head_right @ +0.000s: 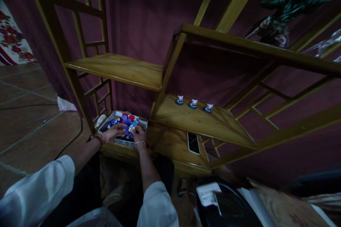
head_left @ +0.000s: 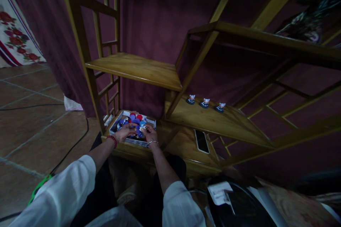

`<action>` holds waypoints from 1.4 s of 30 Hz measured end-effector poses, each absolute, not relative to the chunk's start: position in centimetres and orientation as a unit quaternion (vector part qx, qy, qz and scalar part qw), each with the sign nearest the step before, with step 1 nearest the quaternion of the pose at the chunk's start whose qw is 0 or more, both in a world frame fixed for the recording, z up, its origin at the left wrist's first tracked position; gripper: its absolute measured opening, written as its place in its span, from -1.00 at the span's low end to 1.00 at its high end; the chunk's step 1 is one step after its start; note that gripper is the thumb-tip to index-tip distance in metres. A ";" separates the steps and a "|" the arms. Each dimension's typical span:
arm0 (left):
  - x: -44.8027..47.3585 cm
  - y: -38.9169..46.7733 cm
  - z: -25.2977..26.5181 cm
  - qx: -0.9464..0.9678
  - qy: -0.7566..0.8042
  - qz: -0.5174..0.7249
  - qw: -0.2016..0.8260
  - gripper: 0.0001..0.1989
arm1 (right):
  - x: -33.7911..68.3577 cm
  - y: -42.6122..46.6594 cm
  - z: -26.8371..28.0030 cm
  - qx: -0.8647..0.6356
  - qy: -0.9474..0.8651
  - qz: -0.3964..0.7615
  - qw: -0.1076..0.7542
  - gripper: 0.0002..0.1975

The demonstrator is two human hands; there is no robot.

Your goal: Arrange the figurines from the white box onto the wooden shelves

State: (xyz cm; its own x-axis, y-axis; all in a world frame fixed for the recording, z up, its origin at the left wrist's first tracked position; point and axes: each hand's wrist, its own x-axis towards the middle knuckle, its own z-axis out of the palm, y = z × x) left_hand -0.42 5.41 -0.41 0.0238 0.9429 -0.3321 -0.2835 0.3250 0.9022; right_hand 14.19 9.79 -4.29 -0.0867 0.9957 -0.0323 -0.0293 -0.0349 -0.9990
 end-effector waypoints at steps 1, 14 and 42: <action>-0.4 5.4 -0.4 0.327 0.508 0.479 0.636 -0.63 | 14.2 9.8 -4.3 -0.479 -0.507 0.536 0.475 -0.67; -0.3 5.3 -0.4 0.320 0.516 0.483 0.631 -0.68 | 14.3 9.8 -4.2 -0.476 -0.519 0.535 0.467 -0.65; 0.9 5.3 0.3 0.268 0.459 0.529 0.661 -0.69 | 15.4 9.6 -2.5 -0.437 -0.523 0.557 0.474 -0.65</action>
